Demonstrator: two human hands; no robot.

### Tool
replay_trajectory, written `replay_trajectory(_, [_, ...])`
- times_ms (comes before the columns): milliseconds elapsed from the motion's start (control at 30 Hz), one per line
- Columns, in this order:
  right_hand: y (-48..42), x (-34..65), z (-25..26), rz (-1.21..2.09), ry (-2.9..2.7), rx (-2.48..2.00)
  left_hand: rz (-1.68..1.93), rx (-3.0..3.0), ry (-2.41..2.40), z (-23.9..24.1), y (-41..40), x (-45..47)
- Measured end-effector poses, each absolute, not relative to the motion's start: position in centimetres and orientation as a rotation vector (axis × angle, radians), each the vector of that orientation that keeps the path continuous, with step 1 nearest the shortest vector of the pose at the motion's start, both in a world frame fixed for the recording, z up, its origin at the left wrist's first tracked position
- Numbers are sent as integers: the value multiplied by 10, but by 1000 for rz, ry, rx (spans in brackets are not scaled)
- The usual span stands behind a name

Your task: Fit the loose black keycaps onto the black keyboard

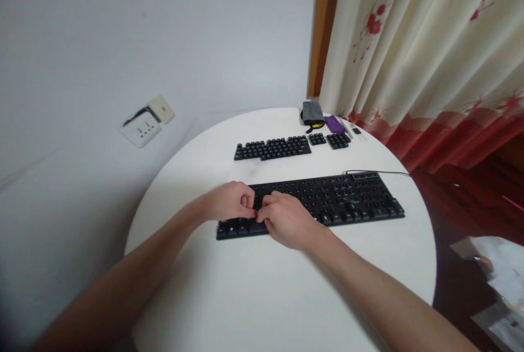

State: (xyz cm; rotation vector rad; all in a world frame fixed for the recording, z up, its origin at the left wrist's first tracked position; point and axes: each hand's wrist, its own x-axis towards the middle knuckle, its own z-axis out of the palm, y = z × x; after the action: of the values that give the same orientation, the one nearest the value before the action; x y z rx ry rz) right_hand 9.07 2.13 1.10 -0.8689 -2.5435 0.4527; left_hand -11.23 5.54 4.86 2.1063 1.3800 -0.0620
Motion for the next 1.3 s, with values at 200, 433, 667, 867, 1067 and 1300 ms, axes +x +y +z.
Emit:
replay_trajectory(200, [21, 89, 7, 458, -2489, -802, -30, 2100, 1277, 45, 58, -118])
replay_trajectory(433, [21, 88, 7, 481, -2495, -781, -46, 2112, 1332, 48, 56, -115])
replay_trajectory(667, [20, 89, 7, 484, -2505, -828, -57, 2111, 1410, 51, 52, -110])
replay_trajectory(867, [22, 88, 4, 491, -2454, -795, 37, 2118, 1286, 47, 61, -115])
replay_trajectory(1067, [26, 92, 5, 468, -2316, -841, 503, 2161, 1377, 31, 78, -117])
replay_trajectory(1300, [30, 95, 3, 485, -2265, -901, 707, 2253, 1458, 5, 95, -114])
